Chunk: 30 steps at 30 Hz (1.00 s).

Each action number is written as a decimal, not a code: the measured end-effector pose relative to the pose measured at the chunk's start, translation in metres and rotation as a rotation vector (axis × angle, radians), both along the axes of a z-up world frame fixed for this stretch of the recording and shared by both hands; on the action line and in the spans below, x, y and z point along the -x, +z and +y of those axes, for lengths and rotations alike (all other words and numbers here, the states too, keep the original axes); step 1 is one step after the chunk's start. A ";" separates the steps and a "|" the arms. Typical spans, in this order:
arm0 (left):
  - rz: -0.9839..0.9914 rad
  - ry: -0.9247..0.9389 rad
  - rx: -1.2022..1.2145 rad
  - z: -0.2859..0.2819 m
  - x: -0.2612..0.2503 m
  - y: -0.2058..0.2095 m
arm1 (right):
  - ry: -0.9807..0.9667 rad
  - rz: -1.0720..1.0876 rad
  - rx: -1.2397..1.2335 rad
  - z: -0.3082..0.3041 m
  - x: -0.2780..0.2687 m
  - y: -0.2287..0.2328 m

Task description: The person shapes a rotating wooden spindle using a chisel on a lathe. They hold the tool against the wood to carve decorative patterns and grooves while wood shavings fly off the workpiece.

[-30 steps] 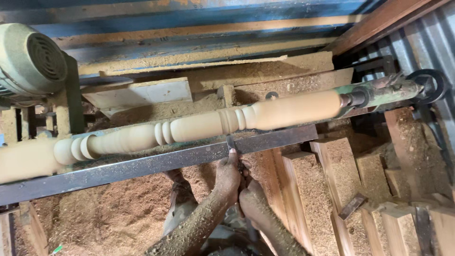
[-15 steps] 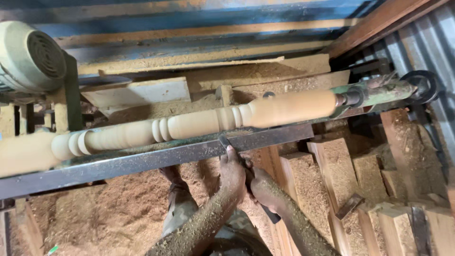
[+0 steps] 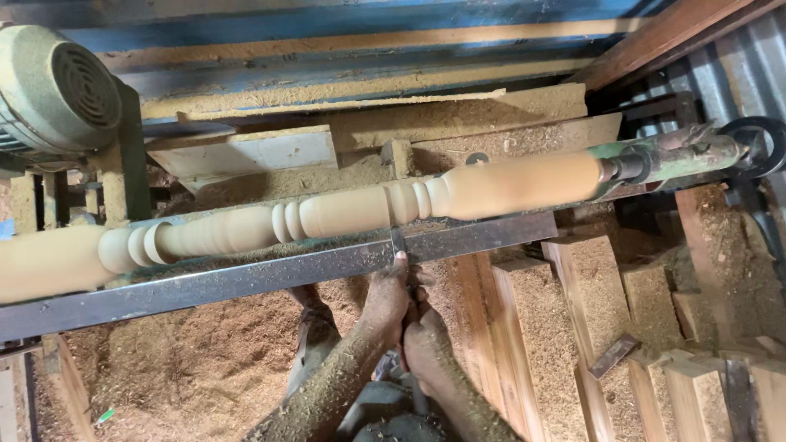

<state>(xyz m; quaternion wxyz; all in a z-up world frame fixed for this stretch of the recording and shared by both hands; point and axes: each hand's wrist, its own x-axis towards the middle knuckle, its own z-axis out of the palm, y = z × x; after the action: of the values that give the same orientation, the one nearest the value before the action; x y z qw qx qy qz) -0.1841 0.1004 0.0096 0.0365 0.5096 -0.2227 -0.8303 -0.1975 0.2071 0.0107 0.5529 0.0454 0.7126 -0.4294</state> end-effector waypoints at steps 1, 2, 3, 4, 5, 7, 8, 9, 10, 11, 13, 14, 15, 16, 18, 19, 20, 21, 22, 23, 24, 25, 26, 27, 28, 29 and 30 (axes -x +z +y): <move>-0.013 -0.078 0.033 -0.004 -0.003 0.000 | -0.038 -0.001 -0.011 -0.007 -0.006 0.006; -0.026 -0.155 0.067 -0.008 -0.006 0.001 | -0.076 -0.002 -0.021 -0.013 -0.013 0.012; -0.026 -0.189 0.086 -0.010 -0.007 0.002 | -0.113 -0.004 -0.031 -0.018 -0.019 0.016; -0.025 -0.223 0.104 -0.011 -0.008 0.003 | -0.166 -0.005 -0.030 -0.022 -0.024 0.020; -0.024 -0.257 0.121 -0.012 -0.009 0.004 | -0.219 -0.006 -0.030 -0.025 -0.027 0.022; -0.056 -0.264 0.101 -0.014 -0.010 0.005 | -0.266 -0.002 -0.008 -0.029 -0.030 0.022; -0.070 -0.269 0.088 -0.014 -0.009 0.005 | -0.261 0.006 0.008 -0.028 -0.029 0.020; -0.071 -0.242 0.085 -0.014 -0.008 0.004 | -0.255 0.014 0.024 -0.026 -0.027 0.017; -0.072 -0.214 0.075 -0.011 -0.007 0.003 | -0.253 0.016 0.047 -0.023 -0.024 0.015; -0.072 -0.186 0.066 -0.008 -0.006 0.002 | -0.250 0.017 0.070 -0.020 -0.021 0.013; -0.063 -0.145 0.110 -0.004 -0.002 -0.002 | -0.181 0.013 0.033 -0.017 -0.015 0.011; -0.061 -0.124 0.129 -0.001 -0.001 -0.004 | -0.118 0.005 -0.034 -0.015 -0.013 0.013; -0.050 -0.094 0.124 0.002 0.000 -0.006 | -0.053 -0.004 -0.100 -0.012 -0.011 0.015; -0.035 -0.064 0.119 0.004 0.002 -0.007 | -0.061 0.004 -0.060 -0.010 -0.007 0.017; -0.055 -0.019 0.085 0.008 0.006 -0.006 | -0.076 0.016 0.021 -0.007 0.000 0.022; -0.089 -0.004 0.055 0.009 0.007 -0.005 | -0.055 0.003 -0.031 -0.007 0.003 0.023; -0.121 0.010 0.025 0.010 0.009 -0.003 | -0.034 -0.008 -0.083 -0.005 0.008 0.024; -0.098 0.039 0.026 0.012 0.011 0.000 | -0.012 -0.020 -0.135 -0.004 0.013 0.024; -0.077 0.068 0.029 0.013 0.014 0.002 | -0.001 -0.033 -0.126 -0.002 0.017 0.024; -0.056 0.098 0.031 0.014 0.016 0.005 | 0.010 -0.043 -0.122 0.000 0.022 0.022; -0.065 0.108 0.024 0.015 0.018 0.007 | 0.027 -0.052 -0.125 0.004 0.027 0.021; -0.074 0.118 0.017 0.017 0.020 0.009 | 0.053 -0.079 -0.117 0.007 0.031 0.019; -0.083 0.129 0.011 0.018 0.021 0.009 | 0.086 -0.125 -0.102 0.010 0.035 0.018; -0.082 0.150 0.001 0.019 0.024 0.009 | 0.112 -0.182 -0.079 0.013 0.040 0.017; -0.080 0.170 -0.007 0.020 0.027 0.008 | 0.148 -0.162 -0.081 0.015 0.044 0.017; -0.077 0.190 -0.016 0.021 0.029 0.007 | 0.191 -0.134 -0.090 0.017 0.049 0.017; -0.069 0.205 -0.022 0.023 0.031 0.005 | 0.250 -0.045 -0.081 0.020 0.057 0.019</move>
<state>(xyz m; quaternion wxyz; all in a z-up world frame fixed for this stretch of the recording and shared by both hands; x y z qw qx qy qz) -0.2153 0.1235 0.0145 0.1081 0.5581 -0.1616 -0.8067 -0.2542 0.2272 0.0292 0.6156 -0.0116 0.7169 -0.3270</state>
